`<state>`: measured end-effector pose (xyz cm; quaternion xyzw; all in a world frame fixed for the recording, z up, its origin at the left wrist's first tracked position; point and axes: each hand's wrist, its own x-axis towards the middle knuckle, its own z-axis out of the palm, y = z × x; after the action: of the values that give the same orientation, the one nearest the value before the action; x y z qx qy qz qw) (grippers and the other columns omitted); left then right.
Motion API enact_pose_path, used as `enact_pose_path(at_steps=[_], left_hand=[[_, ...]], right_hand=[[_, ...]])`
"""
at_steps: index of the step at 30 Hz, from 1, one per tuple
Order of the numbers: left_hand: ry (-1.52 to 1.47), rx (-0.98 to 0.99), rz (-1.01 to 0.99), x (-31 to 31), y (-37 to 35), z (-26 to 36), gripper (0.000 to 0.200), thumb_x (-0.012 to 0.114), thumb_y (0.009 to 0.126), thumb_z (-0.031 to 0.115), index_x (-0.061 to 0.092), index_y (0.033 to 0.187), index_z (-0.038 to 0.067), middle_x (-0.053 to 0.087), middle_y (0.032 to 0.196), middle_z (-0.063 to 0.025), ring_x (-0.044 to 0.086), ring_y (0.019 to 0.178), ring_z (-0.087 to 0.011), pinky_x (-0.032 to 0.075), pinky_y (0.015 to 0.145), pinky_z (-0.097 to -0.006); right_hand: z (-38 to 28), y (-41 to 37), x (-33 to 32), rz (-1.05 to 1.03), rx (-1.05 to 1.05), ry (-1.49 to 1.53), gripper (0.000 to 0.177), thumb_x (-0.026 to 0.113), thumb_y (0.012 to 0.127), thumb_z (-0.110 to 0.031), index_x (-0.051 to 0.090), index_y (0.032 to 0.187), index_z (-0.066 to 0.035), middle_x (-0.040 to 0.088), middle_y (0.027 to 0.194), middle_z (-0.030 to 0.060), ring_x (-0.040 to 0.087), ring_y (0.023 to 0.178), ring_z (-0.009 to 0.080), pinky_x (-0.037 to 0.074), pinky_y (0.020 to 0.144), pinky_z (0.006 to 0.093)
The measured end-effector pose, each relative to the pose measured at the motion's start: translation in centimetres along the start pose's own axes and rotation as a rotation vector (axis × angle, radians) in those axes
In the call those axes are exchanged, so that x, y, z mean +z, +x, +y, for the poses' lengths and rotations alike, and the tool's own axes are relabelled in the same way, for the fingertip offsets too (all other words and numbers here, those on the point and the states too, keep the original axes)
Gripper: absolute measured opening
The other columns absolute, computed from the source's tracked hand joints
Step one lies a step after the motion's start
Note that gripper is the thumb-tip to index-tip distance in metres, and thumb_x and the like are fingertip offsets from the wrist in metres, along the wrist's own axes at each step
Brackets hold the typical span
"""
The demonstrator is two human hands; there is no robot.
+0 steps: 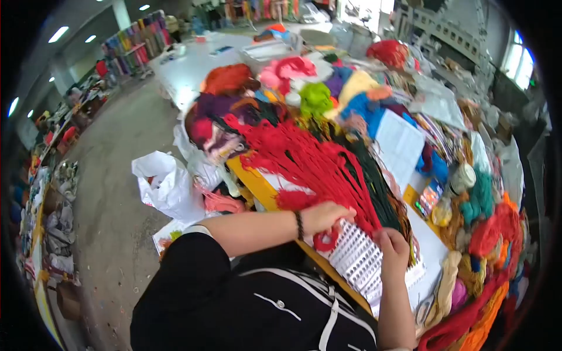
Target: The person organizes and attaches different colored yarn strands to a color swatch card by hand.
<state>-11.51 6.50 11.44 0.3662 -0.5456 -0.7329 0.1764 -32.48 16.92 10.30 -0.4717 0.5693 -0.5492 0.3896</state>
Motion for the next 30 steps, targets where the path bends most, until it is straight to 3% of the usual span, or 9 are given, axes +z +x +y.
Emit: enact_pose_path(at_steps=[1,2,3,4,6,8,11,15,30], left_hand=[[0.150,0.178,-0.006,-0.4,0.3,0.2,0.029,0.046,0.089,0.020,0.061,0.101,-0.001,0.066,0.091,-0.0107,0.060,0.069,-0.0121,0.049,0.066,-0.0257],[0.460,0.553,-0.051,-1.2,0.4,0.3,0.026,0.046,0.087,0.015,0.060,0.101,-0.002,0.066,0.087,-0.0109,0.061,0.070,-0.0128,0.049,0.067,-0.0263],[0.413,0.573,-0.020,-0.8,0.0,0.8,0.023,0.047,0.087,0.010,0.059,0.103,-0.002,0.065,0.083,-0.0111,0.061,0.069,-0.0133,0.049,0.066,-0.0252],[-0.049,0.223,-0.120,0.2,-1.4,2.5,0.023,0.048,0.086,0.005,0.056,0.106,-0.002,0.065,0.083,-0.0117,0.061,0.069,-0.0133,0.049,0.066,-0.0241],[-0.166,0.185,-0.192,1.4,-2.7,3.9,0.040,0.050,0.088,0.006,0.043,0.127,0.000,0.064,0.085,-0.0113,0.061,0.075,-0.0133,0.051,0.071,-0.0261],[-0.259,0.211,-0.262,2.0,-3.0,3.3,0.045,0.047,0.088,0.006,0.037,0.131,-0.002,0.063,0.098,-0.0144,0.063,0.085,-0.0204,0.051,0.077,-0.0305],[-0.298,0.179,-0.218,2.4,-2.9,2.6,0.046,0.047,0.086,0.004,0.039,0.131,-0.002,0.061,0.102,-0.0132,0.063,0.081,-0.0195,0.051,0.074,-0.0292],[-0.209,0.200,-0.208,2.8,-2.6,1.6,0.046,0.045,0.085,0.003,0.041,0.130,-0.003,0.061,0.103,-0.0110,0.061,0.074,-0.0162,0.049,0.064,-0.0260],[-0.250,0.242,-0.063,3.9,-2.9,1.0,0.029,0.047,0.090,0.008,0.056,0.115,-0.003,0.064,0.098,-0.0104,0.063,0.070,-0.0136,0.053,0.059,-0.0236]], right_hand=[[-1.6,0.0,0.6,-0.007,-0.067,-0.096,0.015,0.052,0.087,-0.008,0.061,0.089,0.004,0.061,0.084,0.0057,0.055,0.077,0.0120,0.044,0.071,0.0240],[-2.1,0.1,1.1,-0.001,-0.065,-0.086,0.017,0.054,0.087,-0.010,0.062,0.089,0.005,0.061,0.083,0.0052,0.054,0.076,0.0117,0.042,0.071,0.0240],[-3.2,0.1,1.6,-0.011,-0.028,-0.050,0.018,0.055,0.087,-0.011,0.062,0.091,0.005,0.061,0.084,0.0054,0.055,0.078,0.0114,0.042,0.072,0.0238],[-3.4,0.1,2.2,0.014,-0.010,0.008,0.020,0.056,0.087,-0.013,0.062,0.093,0.006,0.062,0.086,0.0058,0.055,0.081,0.0116,0.043,0.074,0.0244],[-4.1,0.1,3.1,-0.036,-0.057,0.039,0.021,0.056,0.087,-0.013,0.062,0.095,0.006,0.063,0.087,0.0063,0.056,0.085,0.0115,0.043,0.076,0.0246],[-4.0,-0.3,4.4,-0.072,0.010,0.174,0.020,0.056,0.088,-0.012,0.062,0.096,0.006,0.064,0.085,0.0078,0.058,0.082,0.0118,0.045,0.074,0.0242],[-4.6,-0.8,5.3,-0.149,0.168,0.451,0.018,0.056,0.088,-0.010,0.063,0.095,0.005,0.064,0.080,0.0080,0.059,0.074,0.0111,0.046,0.067,0.0230],[-3.7,-0.8,5.4,-0.178,0.252,0.531,0.016,0.057,0.088,-0.010,0.063,0.094,0.004,0.063,0.076,0.0047,0.057,0.067,0.0091,0.044,0.060,0.0218],[-3.6,-2.0,4.9,-0.052,0.211,0.597,0.013,0.059,0.084,-0.004,0.065,0.094,0.002,0.066,0.087,0.0077,0.061,0.077,0.0117,0.047,0.072,0.0234]])
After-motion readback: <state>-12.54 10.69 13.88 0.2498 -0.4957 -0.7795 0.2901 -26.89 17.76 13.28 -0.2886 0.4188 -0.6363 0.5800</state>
